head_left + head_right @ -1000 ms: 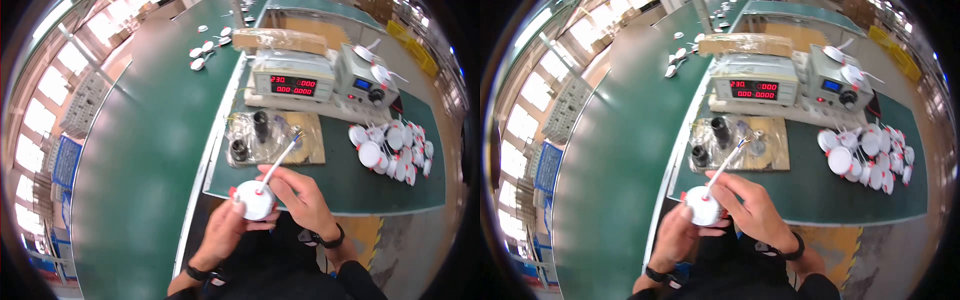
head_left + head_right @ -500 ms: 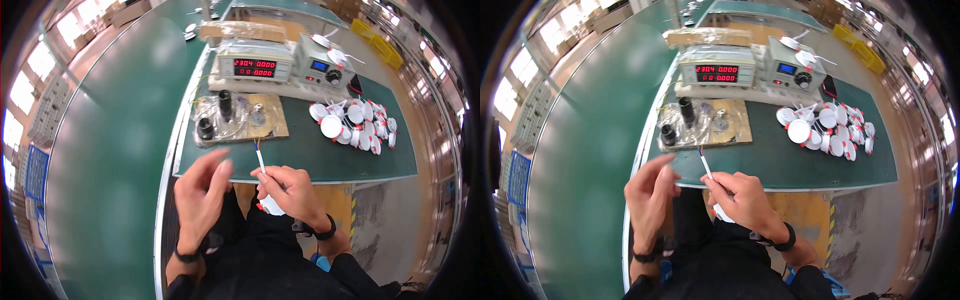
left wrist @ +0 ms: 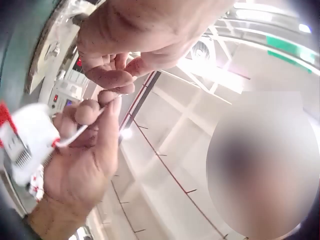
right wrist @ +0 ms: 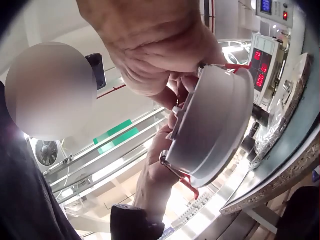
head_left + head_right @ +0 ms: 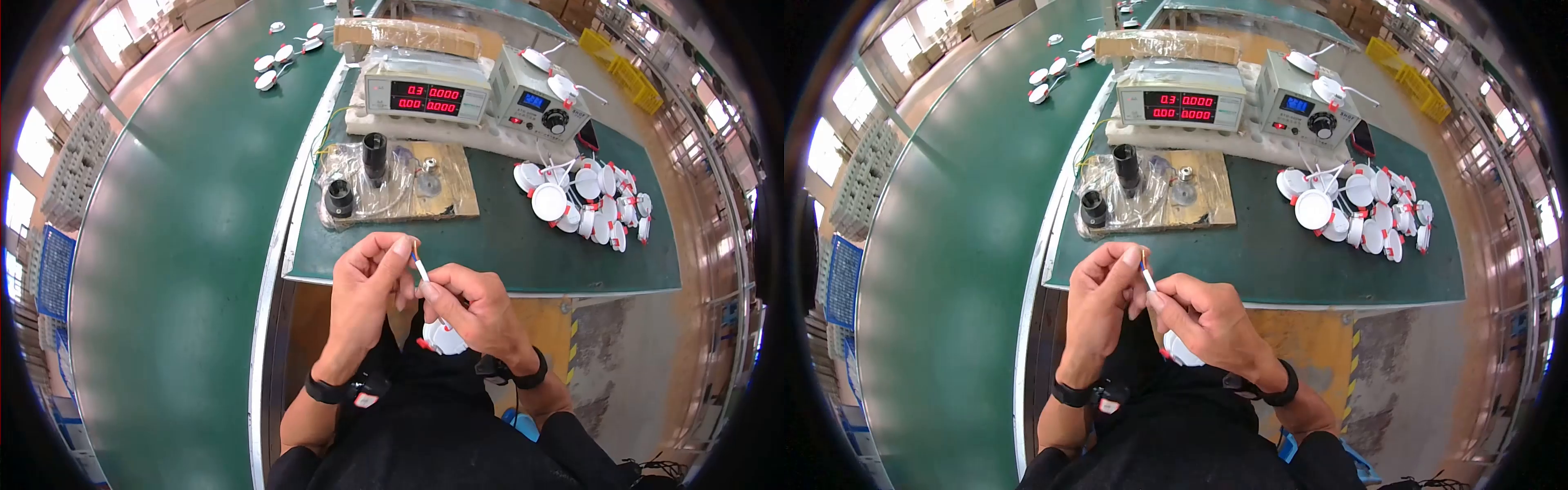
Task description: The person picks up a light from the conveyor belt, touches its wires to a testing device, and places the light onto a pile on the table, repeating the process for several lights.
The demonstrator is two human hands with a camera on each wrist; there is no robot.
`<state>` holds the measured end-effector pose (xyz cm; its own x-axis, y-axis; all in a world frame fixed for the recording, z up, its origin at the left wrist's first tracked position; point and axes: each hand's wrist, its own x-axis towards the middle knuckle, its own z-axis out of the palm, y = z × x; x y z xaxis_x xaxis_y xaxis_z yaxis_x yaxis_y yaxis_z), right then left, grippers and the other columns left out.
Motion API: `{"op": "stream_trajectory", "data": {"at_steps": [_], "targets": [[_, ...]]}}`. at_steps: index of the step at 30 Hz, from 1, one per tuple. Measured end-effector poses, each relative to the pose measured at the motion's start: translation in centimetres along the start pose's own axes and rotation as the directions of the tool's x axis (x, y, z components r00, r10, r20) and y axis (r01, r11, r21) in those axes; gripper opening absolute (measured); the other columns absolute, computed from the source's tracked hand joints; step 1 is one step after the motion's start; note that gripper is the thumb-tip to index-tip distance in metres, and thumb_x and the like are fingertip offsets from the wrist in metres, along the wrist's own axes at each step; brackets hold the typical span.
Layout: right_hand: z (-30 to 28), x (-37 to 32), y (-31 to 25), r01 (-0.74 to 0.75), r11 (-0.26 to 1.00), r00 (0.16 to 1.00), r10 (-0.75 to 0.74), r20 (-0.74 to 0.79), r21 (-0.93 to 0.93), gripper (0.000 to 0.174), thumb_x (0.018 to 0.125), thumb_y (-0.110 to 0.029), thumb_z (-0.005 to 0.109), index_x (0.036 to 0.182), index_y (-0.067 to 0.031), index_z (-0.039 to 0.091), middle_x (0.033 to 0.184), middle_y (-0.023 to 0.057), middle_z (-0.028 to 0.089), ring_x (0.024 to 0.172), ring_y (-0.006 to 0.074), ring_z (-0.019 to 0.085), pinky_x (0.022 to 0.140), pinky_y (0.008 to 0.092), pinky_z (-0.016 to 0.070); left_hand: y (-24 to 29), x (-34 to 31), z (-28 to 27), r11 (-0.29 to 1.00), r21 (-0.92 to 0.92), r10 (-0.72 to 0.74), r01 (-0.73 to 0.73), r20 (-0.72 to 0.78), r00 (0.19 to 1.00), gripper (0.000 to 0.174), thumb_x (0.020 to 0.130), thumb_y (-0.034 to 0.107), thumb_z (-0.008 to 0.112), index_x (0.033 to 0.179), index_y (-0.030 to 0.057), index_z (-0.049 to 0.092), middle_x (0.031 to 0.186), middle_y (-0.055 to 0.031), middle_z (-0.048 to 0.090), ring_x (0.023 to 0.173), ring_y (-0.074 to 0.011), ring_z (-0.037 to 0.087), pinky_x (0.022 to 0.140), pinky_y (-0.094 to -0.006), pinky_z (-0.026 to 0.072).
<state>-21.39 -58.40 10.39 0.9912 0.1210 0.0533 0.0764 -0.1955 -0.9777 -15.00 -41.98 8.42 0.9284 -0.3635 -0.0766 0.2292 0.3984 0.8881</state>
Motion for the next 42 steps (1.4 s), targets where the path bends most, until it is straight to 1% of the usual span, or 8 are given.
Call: {"op": "stream_trajectory", "data": {"at_steps": [3, 6, 10, 17, 21, 25, 32, 42], "targets": [[0.0, -0.1, 0.7, 0.004, 0.999, 1.0, -0.003, -0.026, 0.042, 0.015, 0.101, -0.011, 0.061, 0.102, 0.0023, 0.066, 0.072, 0.0033, 0.066, 0.068, 0.0048, 0.062, 0.061, 0.0237, 0.0494, -0.9, -0.7, 1.0, 0.851, 0.463, 0.308, -0.249, -0.055, 0.95, 0.03, 0.108, 0.025, 0.053, 0.104, -0.0016, 0.068, 0.086, -0.0024, 0.067, 0.068, -0.005, 0.059, 0.056, -0.0204, 0.0461], [-0.5, -0.1, 0.5, -0.001, 0.998, 0.999, 0.005, -0.049, 0.069, 0.016, 0.101, -0.011, 0.06, 0.102, 0.0038, 0.066, 0.071, 0.0018, 0.064, 0.067, 0.0037, 0.059, 0.059, 0.0229, 0.0477, -1.3, -0.6, 1.6, 0.776, 0.5, 0.415, -0.384, 0.054, 0.908, 0.025, 0.106, 0.022, 0.056, 0.109, 0.001, 0.069, 0.08, -0.0006, 0.064, 0.065, -0.0039, 0.056, 0.056, -0.0213, 0.0437], [-0.7, 0.2, 1.3, 0.02, 0.993, 0.995, -0.008, -0.101, 0.118, 0.017, 0.101, -0.011, 0.061, 0.103, 0.0044, 0.066, 0.071, 0.0016, 0.063, 0.067, 0.0039, 0.059, 0.058, 0.0233, 0.0471, -1.3, -1.1, 2.8, 0.988, 0.129, 0.075, -0.083, 0.061, 0.995, 0.031, 0.108, 0.023, 0.054, 0.107, -0.0042, 0.07, 0.086, -0.0032, 0.068, 0.069, -0.0057, 0.059, 0.059, -0.0218, 0.046], [-0.8, 1.1, 3.3, 0.009, 0.977, 0.992, 0.018, -0.124, 0.212, 0.022, 0.104, -0.017, 0.058, 0.103, 0.0026, 0.068, 0.075, 0.0007, 0.064, 0.063, 0.0037, 0.055, 0.053, 0.022, 0.0415, -2.8, 0.5, 2.3, 0.978, 0.173, 0.108, -0.12, 0.076, 0.991, 0.038, 0.108, 0.027, 0.053, 0.126, -0.0047, 0.065, 0.102, -0.0077, 0.07, 0.092, -0.0089, 0.063, 0.08, -0.0236, 0.0511], [-2.5, 3.4, 3.9, -0.027, 0.932, 0.989, 0.077, -0.125, 0.362, 0.028, 0.106, -0.023, 0.054, 0.104, 0.0017, 0.069, 0.076, 0.0016, 0.067, 0.057, 0.0022, 0.052, 0.051, 0.0187, 0.0385, -4.9, 1.3, -0.2, 0.968, 0.225, -0.147, 0.114, 0.139, 0.979, 0.058, 0.106, 0.032, 0.056, 0.152, -0.0003, 0.039, 0.121, -0.0086, 0.064, 0.109, -0.013, 0.061, 0.093, -0.03, 0.0532], [-3.1, 6.2, 5.8, -0.081, 0.928, 0.981, 0.138, -0.133, 0.365, 0.03, 0.107, -0.025, 0.053, 0.1, 0.0009, 0.067, 0.076, 0.0033, 0.065, 0.061, 0.0053, 0.055, 0.054, 0.0201, 0.0408, -5.1, 1.1, -0.5, 0.868, -0.247, -0.336, 0.431, 0.346, 0.876, 0.063, 0.101, 0.023, 0.064, 0.152, 0.001, 0.036, 0.117, -0.0086, 0.064, 0.108, -0.0202, 0.066, 0.088, -0.0453, 0.0624], [-5.0, 10.2, 8.3, -0.22, 0.931, 0.97, 0.24, -0.034, 0.292, 0.03, 0.107, -0.027, 0.053, 0.097, -0.0032, 0.067, 0.076, 0.002, 0.066, 0.056, 0.002, 0.045, 0.051, 0.0185, 0.0344, -7.0, 4.1, -0.2, 0.937, -0.028, -0.335, 0.347, 0.206, 0.92, 0.052, 0.088, 0.0, 0.071, 0.136, 0.0006, 0.05, 0.118, -0.0113, 0.064, 0.099, -0.0248, 0.072, 0.08, -0.0408, 0.0654], [-6.0, 7.9, 4.1, -0.254, 0.959, 0.966, 0.244, 0.089, 0.129, 0.03, 0.106, -0.029, 0.053, 0.092, -0.0048, 0.063, 0.067, -0.0045, 0.054, 0.058, 0.0016, 0.043, 0.051, 0.0208, 0.0326, -3.2, 5.9, -1.9, 0.965, 0.258, -0.039, 0.034, 0.016, 0.999, 0.038, 0.1, 0.025, 0.067, 0.123, -0.005, 0.067, 0.093, -0.0014, 0.069, 0.081, -0.0055, 0.058, 0.074, -0.0233, 0.0485]]}}
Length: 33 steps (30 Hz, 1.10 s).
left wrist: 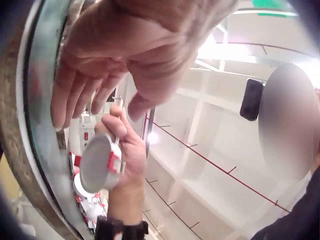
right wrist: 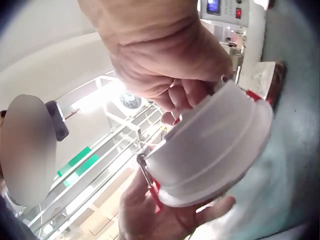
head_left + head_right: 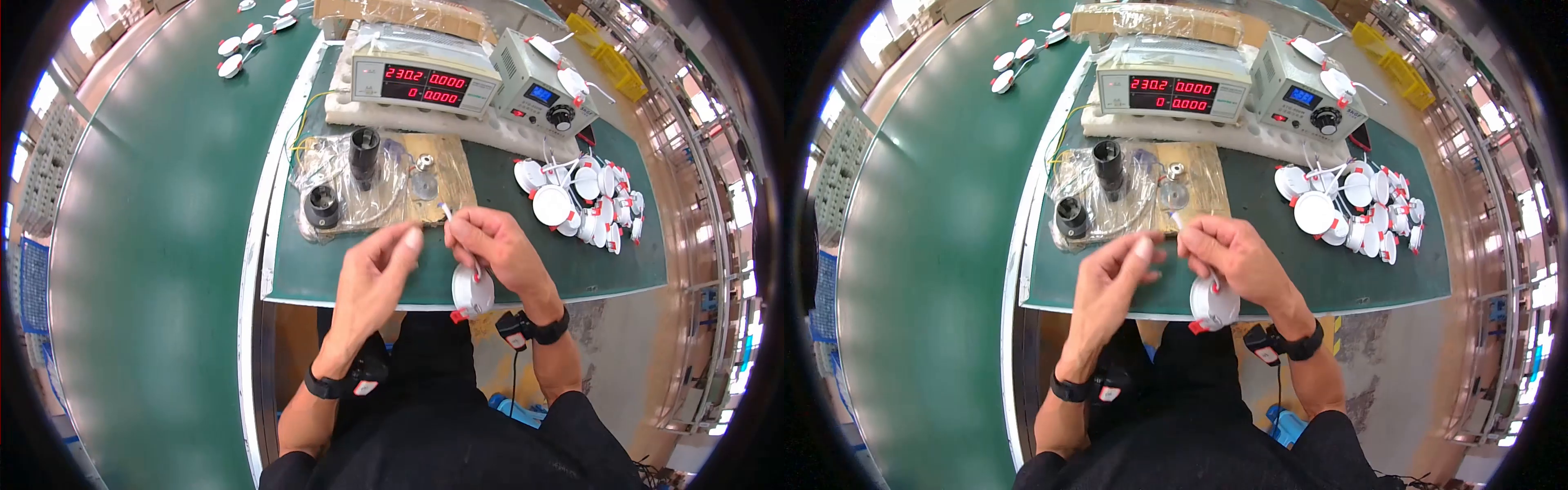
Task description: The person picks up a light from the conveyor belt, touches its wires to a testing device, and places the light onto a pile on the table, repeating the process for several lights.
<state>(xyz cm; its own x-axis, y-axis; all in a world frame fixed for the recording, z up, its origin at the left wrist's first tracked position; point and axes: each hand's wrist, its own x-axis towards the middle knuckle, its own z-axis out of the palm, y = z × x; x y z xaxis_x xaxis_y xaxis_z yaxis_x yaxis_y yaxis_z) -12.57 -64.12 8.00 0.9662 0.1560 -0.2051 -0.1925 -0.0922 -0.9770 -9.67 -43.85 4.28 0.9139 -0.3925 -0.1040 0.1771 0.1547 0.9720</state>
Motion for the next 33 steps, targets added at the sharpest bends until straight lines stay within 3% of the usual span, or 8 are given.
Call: {"op": "stream_trajectory", "data": {"at_steps": [5, 8, 12, 16, 17, 18, 20, 33], "targets": [[1.9, -2.4, -0.5, 0.011, 1.0, 0.998, -0.011, 0.067, -0.004, 0.03, 0.105, -0.027, 0.055, 0.089, -0.0027, 0.063, 0.064, -0.0032, 0.052, 0.055, 0.0039, 0.044, 0.053, 0.023, 0.0347, 2.4, 0.4, 0.6, 0.997, 0.062, 0.043, -0.051, 0.121, 0.992, 0.029, 0.101, 0.019, 0.066, 0.119, -0.0034, 0.071, 0.106, -0.0095, 0.074, 0.097, -0.0105, 0.066, 0.086, -0.0276, 0.054], [2.1, -3.3, 0.0, -0.001, 1.0, 1.0, 0.001, 0.027, 0.025, 0.03, 0.104, -0.025, 0.054, 0.088, -0.0017, 0.062, 0.064, -0.0024, 0.053, 0.054, 0.0041, 0.045, 0.052, 0.0232, 0.0349, 1.0, 0.0, 2.2, 0.963, -0.01, 0.271, -0.271, 0.05, 0.961, 0.025, 0.1, 0.014, 0.066, 0.117, -0.003, 0.072, 0.104, -0.0104, 0.075, 0.094, -0.01, 0.066, 0.085, -0.0262, 0.0532], [2.1, -3.7, 0.6, 0.044, 0.997, 0.999, -0.043, -0.03, 0.063, 0.03, 0.106, -0.025, 0.053, 0.091, -0.0017, 0.064, 0.064, -0.0014, 0.055, 0.054, 0.0041, 0.047, 0.051, 0.0226, 0.0363, 1.0, -0.6, 4.0, 0.844, 0.342, 0.44, -0.413, -0.001, 0.898, 0.029, 0.101, 0.014, 0.064, 0.122, -0.0046, 0.07, 0.103, -0.013, 0.076, 0.092, -0.0136, 0.068, 0.083, -0.0269, 0.0541], [0.8, -2.9, 0.7, 0.068, 0.986, 0.995, -0.057, -0.079, 0.15, 0.031, 0.107, -0.027, 0.052, 0.095, -0.0018, 0.066, 0.068, -0.0011, 0.059, 0.054, 0.0024, 0.042, 0.05, 0.0207, 0.0343, -1.0, -1.0, 3.8, 0.989, -0.146, 0.038, -0.03, 0.05, 0.998, 0.058, 0.106, 0.031, 0.054, 0.153, -0.0003, 0.039, 0.132, -0.017, 0.064, 0.108, -0.0139, 0.064, 0.086, -0.0276, 0.0538], [0.3, -2.5, 0.9, 0.059, 0.977, 0.996, -0.044, -0.076, 0.205, 0.031, 0.107, -0.027, 0.052, 0.096, -0.0016, 0.066, 0.07, -0.0011, 0.059, 0.054, 0.0021, 0.04, 0.05, 0.0206, 0.0337, -1.5, -1.6, 3.2, 0.973, -0.17, -0.116, 0.157, 0.23, 0.966, 0.065, 0.106, 0.036, 0.053, 0.156, -0.0003, 0.032, 0.137, -0.0143, 0.058, 0.112, -0.0127, 0.061, 0.089, -0.0284, 0.0536], [-0.1, -1.9, 1.4, 0.045, 0.964, 0.997, -0.028, -0.071, 0.262, 0.031, 0.107, -0.027, 0.052, 0.096, -0.0014, 0.066, 0.071, -0.0012, 0.06, 0.054, 0.0018, 0.039, 0.049, 0.0204, 0.033, -1.6, -2.4, 3.7, 0.959, -0.179, -0.159, 0.219, 0.299, 0.941, 0.066, 0.101, 0.019, 0.064, 0.154, -0.0036, 0.033, 0.137, -0.0138, 0.057, 0.119, -0.0185, 0.061, 0.098, -0.0305, 0.0514], [-0.8, -0.4, 3.0, 0.03, 0.949, 0.999, -0.021, -0.034, 0.314, 0.03, 0.107, -0.029, 0.051, 0.098, -0.004, 0.065, 0.073, -0.0004, 0.06, 0.052, 0.0013, 0.034, 0.047, 0.0185, 0.0262, -3.1, -3.2, 5.0, 0.976, -0.175, -0.058, 0.131, 0.369, 0.928, 0.063, 0.097, 0.017, 0.068, 0.15, -0.0012, 0.039, 0.121, -0.0076, 0.062, 0.109, -0.012, 0.062, 0.094, -0.0295, 0.0516], [-1.8, 5.8, 3.0, -0.027, 0.983, 0.994, 0.046, -0.102, 0.18, 0.031, 0.106, -0.024, 0.051, 0.092, 0.0002, 0.065, 0.073, 0.0051, 0.064, 0.05, 0.0029, 0.042, 0.046, 0.0204, 0.0352, -4.0, 0.3, 4.7, 0.629, -0.661, -0.18, 0.409, 0.388, 0.904, 0.052, 0.097, 0.006, 0.063, 0.145, 0.0028, 0.042, 0.126, -0.0148, 0.064, 0.112, -0.0322, 0.068, 0.088, -0.0435, 0.0636]]}}
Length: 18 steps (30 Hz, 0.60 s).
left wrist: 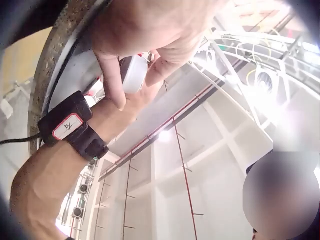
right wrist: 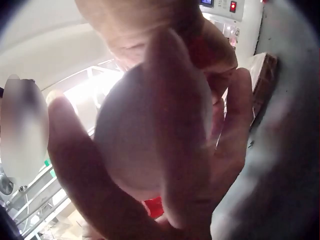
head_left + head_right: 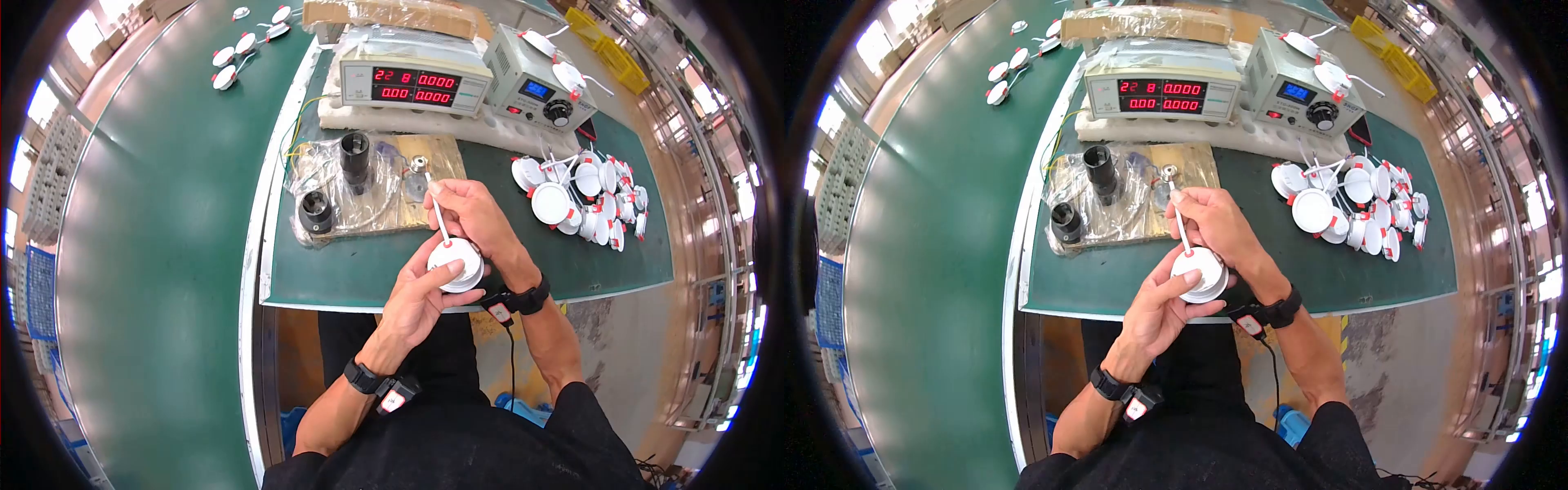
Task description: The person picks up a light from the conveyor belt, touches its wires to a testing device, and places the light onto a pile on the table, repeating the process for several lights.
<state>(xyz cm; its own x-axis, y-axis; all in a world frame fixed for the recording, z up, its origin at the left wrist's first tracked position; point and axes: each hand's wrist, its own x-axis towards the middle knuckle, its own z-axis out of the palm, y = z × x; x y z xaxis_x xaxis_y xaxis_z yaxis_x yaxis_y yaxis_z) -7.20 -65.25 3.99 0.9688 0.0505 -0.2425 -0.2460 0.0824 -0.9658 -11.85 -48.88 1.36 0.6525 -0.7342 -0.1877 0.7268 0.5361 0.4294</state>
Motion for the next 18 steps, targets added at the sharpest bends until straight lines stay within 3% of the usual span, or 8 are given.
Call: {"op": "stream_trajectory", "data": {"at_steps": [2, 5, 10, 18], "targets": [[-0.5, 0.3, 0.5, -0.013, 1.0, 1.0, 0.013, 0.019, 0.019, 0.032, 0.106, -0.025, 0.052, 0.092, 0.0003, 0.064, 0.072, 0.0051, 0.064, 0.05, 0.0035, 0.043, 0.046, 0.0205, 0.0355, -0.1, 0.0, -0.3, 1.0, 0.005, -0.003, 0.003, -0.014, 1.0, 0.049, 0.096, 0.005, 0.063, 0.142, 0.0022, 0.044, 0.125, -0.0159, 0.064, 0.111, -0.0333, 0.069, 0.088, -0.0429, 0.0639], [-0.6, 0.4, 0.5, -0.05, 0.991, 0.999, 0.048, -0.018, -0.122, 0.033, 0.105, -0.027, 0.053, 0.091, 0.0003, 0.064, 0.072, 0.0049, 0.064, 0.05, 0.0044, 0.043, 0.046, 0.0206, 0.0351, -0.2, 0.4, -0.6, 0.995, 0.098, -0.01, 0.018, -0.08, 0.997, 0.049, 0.095, 0.002, 0.064, 0.14, 0.0019, 0.045, 0.122, -0.0151, 0.066, 0.108, -0.0327, 0.07, 0.086, -0.042, 0.0643], [-1.1, 0.7, 1.7, -0.064, 0.996, 0.997, 0.066, 0.032, -0.064, 0.034, 0.105, -0.03, 0.053, 0.088, -0.0016, 0.063, 0.069, 0.0003, 0.057, 0.055, 0.0058, 0.046, 0.05, 0.0236, 0.0372, 0.1, 0.1, 0.1, 0.967, 0.251, -0.001, 0.043, -0.166, 0.986, 0.049, 0.092, -0.001, 0.068, 0.136, 0.0027, 0.048, 0.115, -0.0127, 0.068, 0.101, -0.0318, 0.072, 0.083, -0.0403, 0.0648], [-1.2, 1.4, 1.7, -0.086, 0.985, 0.996, 0.088, 0.005, -0.148, 0.035, 0.104, -0.029, 0.053, 0.085, -0.0019, 0.063, 0.066, -0.0019, 0.053, 0.054, 0.0055, 0.044, 0.048, 0.0246, 0.0349, 1.4, 0.8, 0.0, 0.972, 0.218, -0.059, 0.082, -0.107, 0.992, 0.046, 0.092, 0.002, 0.069, 0.135, 0.0034, 0.05, 0.117, -0.0127, 0.068, 0.101, -0.0324, 0.073, 0.084, -0.0389, 0.0648]]}}
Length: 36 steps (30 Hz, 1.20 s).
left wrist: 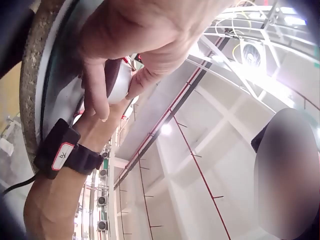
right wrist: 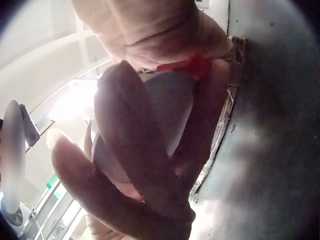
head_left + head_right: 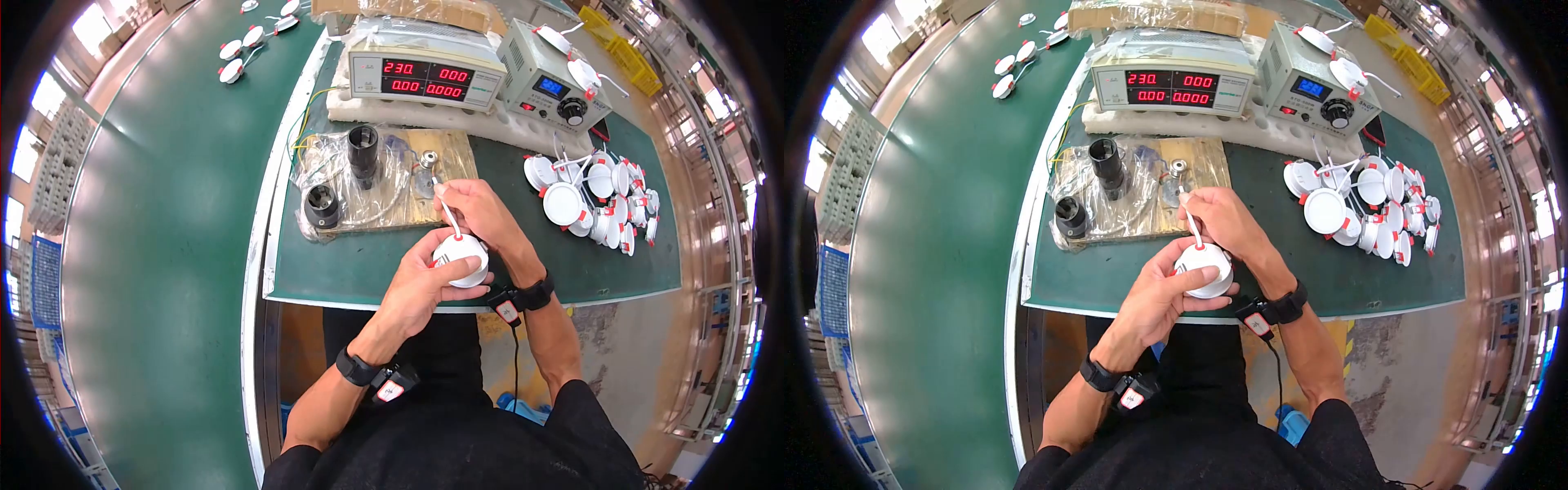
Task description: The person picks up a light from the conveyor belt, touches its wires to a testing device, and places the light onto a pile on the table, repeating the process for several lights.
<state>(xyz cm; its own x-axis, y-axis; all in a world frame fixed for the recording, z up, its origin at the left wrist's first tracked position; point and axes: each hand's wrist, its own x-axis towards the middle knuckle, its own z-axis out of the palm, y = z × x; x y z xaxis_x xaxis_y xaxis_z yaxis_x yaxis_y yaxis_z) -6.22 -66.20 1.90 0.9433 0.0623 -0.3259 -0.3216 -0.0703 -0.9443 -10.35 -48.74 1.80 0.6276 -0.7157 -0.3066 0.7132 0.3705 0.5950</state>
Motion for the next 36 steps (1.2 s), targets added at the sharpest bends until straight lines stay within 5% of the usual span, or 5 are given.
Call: {"op": "stream_trajectory", "data": {"at_steps": [3, 15, 36], "targets": [[0.0, 0.5, 0.5, 0.021, 0.999, 0.999, -0.022, -0.032, -0.03, 0.035, 0.104, -0.031, 0.055, 0.083, -0.0028, 0.062, 0.064, -0.0046, 0.049, 0.052, 0.0035, 0.038, 0.047, 0.0232, 0.029, 0.5, 0.0, 0.0, 1.0, -0.022, -0.017, 0.018, 0.03, 0.999, 0.045, 0.093, 0.003, 0.068, 0.135, 0.0027, 0.051, 0.12, -0.0135, 0.067, 0.103, -0.0328, 0.072, 0.085, -0.0385, 0.0647], [0.0, 0.2, 0.0, 0.049, 0.997, 0.999, -0.05, -0.02, -0.061, 0.034, 0.102, -0.027, 0.057, 0.079, -0.0031, 0.062, 0.059, -0.0065, 0.043, 0.052, 0.0032, 0.036, 0.047, 0.0237, 0.0274, 1.0, -0.2, 0.1, 0.999, 0.031, -0.041, 0.04, 0.036, 0.998, 0.045, 0.093, 0.003, 0.068, 0.135, 0.0008, 0.05, 0.121, -0.0145, 0.067, 0.105, -0.0332, 0.072, 0.085, -0.0375, 0.0648], [0.0, 0.9, 0.9, 0.067, 0.998, 0.996, -0.067, -0.059, -0.013, 0.032, 0.097, -0.022, 0.054, 0.075, 0.0001, 0.063, 0.058, -0.0006, 0.051, 0.052, 0.0076, 0.045, 0.049, 0.0287, 0.0351, 1.6, 0.6, -0.3, 0.995, 0.017, -0.095, 0.095, 0.036, 0.995, 0.042, 0.09, 0.007, 0.071, 0.128, 0.0045, 0.055, 0.125, -0.0151, 0.065, 0.111, -0.0353, 0.069, 0.092, -0.0427, 0.0596]]}}
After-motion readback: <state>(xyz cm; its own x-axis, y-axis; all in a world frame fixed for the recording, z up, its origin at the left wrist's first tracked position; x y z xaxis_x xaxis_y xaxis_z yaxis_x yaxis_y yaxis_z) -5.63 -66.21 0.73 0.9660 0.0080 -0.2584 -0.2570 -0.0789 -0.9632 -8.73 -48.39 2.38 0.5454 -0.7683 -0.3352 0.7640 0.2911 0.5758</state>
